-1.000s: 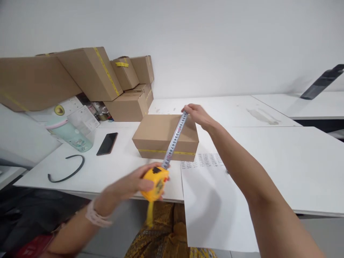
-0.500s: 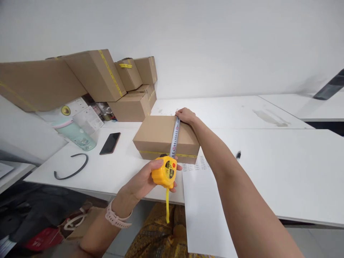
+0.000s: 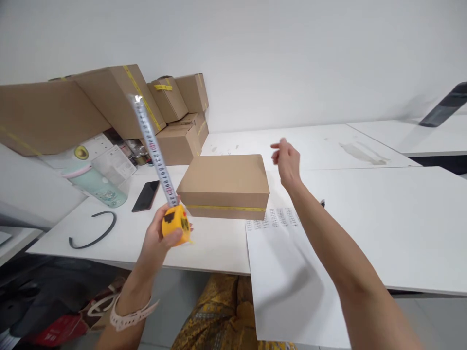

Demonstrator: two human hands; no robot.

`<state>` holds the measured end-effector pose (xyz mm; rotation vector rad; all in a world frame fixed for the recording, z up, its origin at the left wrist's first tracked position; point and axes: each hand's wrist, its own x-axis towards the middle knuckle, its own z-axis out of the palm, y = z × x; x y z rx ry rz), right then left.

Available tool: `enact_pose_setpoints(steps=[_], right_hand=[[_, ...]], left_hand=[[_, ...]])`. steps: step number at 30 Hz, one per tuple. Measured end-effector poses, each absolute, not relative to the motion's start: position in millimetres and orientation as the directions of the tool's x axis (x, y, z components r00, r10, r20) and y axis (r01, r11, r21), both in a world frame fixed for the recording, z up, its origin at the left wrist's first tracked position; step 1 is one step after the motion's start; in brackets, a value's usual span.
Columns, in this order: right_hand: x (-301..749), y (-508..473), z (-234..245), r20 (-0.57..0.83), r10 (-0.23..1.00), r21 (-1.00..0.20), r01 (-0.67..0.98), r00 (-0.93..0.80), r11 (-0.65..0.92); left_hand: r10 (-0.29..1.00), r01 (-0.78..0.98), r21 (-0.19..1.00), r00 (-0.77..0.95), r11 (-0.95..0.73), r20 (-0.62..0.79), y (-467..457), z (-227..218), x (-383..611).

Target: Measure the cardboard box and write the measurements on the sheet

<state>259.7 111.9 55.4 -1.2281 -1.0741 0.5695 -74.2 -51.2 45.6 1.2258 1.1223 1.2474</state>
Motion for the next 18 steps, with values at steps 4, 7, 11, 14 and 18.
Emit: enact_pose_setpoints(steps=[4,7,11,14,18], right_hand=[[271.7,40.4,20.5,0.326,0.929,-0.893,0.38,0.173,0.242],[262.6,14.5,21.0,0.301,0.953,-0.852,0.457,0.029,0.255],[253.4,22.0,61.1,0.316,0.942,-0.846,0.482,0.11,0.227],[258.0,45.5,89.0,0.305,0.932,-0.836,0.524,0.194,0.164],[265.1,74.8,95.7,0.353,0.911,-0.795,0.582,0.212,0.173]], left_hand=[[0.999,-0.099,0.995,0.034,0.023,-0.02,-26.6,21.4,-108.7],[0.988,-0.2,0.978,0.149,0.057,-0.027,-11.5,23.5,-116.1],[0.991,-0.283,0.958,0.112,-0.043,0.078,1.6,55.7,-113.9],[0.984,-0.281,0.955,0.116,-0.094,0.131,11.0,81.5,-109.4],[0.982,-0.201,0.972,0.121,-0.12,0.146,7.9,91.7,-102.6]])
